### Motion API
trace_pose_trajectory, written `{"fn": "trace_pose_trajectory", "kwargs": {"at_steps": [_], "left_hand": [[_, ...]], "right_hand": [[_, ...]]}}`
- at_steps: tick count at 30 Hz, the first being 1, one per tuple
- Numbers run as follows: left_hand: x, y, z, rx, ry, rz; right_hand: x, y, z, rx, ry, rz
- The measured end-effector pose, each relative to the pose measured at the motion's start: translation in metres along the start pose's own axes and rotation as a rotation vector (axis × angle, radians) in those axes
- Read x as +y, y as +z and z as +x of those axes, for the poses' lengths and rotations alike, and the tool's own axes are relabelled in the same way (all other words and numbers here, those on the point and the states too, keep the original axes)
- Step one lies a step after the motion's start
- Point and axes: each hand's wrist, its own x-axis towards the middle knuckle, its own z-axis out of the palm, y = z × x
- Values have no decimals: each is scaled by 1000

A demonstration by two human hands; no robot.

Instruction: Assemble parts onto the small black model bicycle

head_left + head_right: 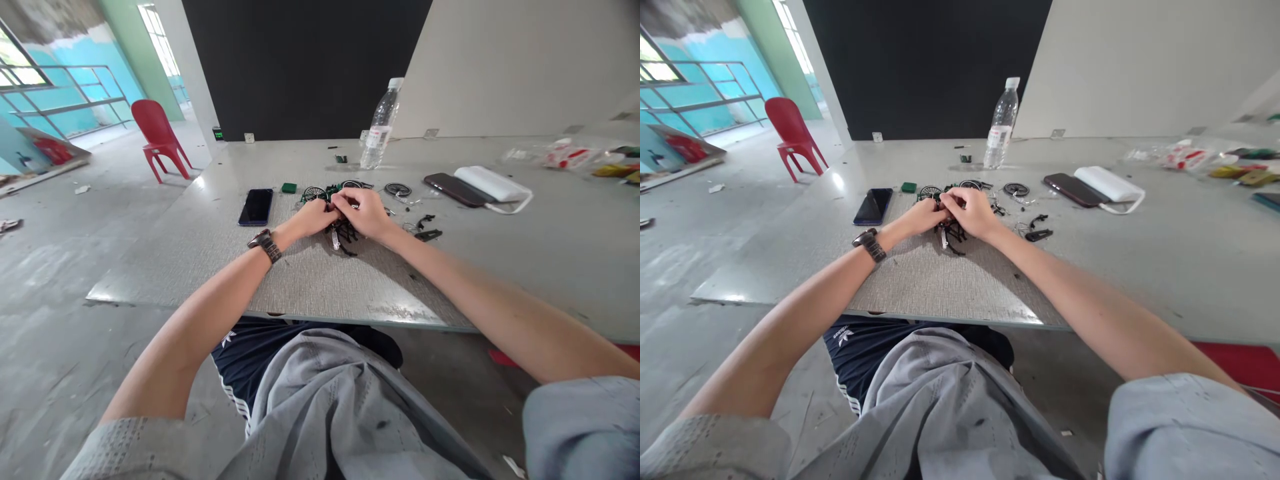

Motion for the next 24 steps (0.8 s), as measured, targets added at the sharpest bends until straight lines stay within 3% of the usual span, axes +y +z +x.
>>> {"fn": "trace_pose_trajectory", "kwargs": {"at_steps": [24], "left_hand": [[-1,-2,-1,-52,1,53]], "right_hand": [[-1,-2,0,-26,11,-30]]}}
